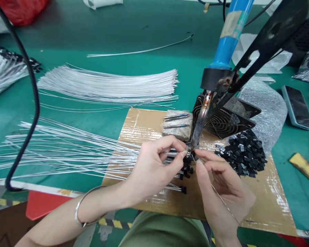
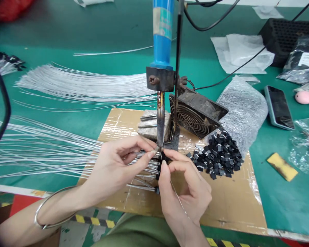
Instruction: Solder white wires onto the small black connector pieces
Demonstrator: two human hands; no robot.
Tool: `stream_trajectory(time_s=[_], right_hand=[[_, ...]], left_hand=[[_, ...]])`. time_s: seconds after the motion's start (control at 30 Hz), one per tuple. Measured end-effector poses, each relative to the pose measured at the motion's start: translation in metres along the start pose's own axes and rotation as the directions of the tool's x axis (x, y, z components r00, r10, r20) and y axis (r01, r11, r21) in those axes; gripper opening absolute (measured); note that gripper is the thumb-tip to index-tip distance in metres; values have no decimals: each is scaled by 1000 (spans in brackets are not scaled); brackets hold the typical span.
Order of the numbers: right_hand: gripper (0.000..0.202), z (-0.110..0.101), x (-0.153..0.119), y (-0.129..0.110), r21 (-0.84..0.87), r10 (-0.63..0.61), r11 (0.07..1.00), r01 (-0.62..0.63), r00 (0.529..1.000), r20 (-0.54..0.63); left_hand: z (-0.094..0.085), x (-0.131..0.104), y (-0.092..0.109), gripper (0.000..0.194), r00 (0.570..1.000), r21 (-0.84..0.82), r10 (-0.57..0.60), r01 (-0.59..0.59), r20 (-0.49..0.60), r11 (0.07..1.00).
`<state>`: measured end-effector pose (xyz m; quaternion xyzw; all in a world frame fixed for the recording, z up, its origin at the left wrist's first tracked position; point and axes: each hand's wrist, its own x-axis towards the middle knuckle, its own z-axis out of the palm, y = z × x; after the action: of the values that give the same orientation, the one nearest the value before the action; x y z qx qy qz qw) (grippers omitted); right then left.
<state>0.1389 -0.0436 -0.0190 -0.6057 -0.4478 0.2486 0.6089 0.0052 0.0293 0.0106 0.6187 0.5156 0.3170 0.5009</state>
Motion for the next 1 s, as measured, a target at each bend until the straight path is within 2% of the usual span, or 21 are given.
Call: stream_trajectory(time_s=[0.6,0.83,0.9,1.0], right_hand=[[15,-1,-1,3,-2,4,1000,-4,1000,8],[15,-4,-3,7,47,24,999,-25,999,34],[15,-7,-1,6,47,46,998,-47,999,7],[15,-20,1,7,24,66,998,-64,991,-118]], left_hand=[[1,2,1,9,999,-14,-47,47,23,999],[0,3,-2,12,998,-1,-4,4,55,1000],[-3,3,-8,13,998,66,5,-9,61,998],[-11,1,-18,15,995,213,80,-92,62,973]])
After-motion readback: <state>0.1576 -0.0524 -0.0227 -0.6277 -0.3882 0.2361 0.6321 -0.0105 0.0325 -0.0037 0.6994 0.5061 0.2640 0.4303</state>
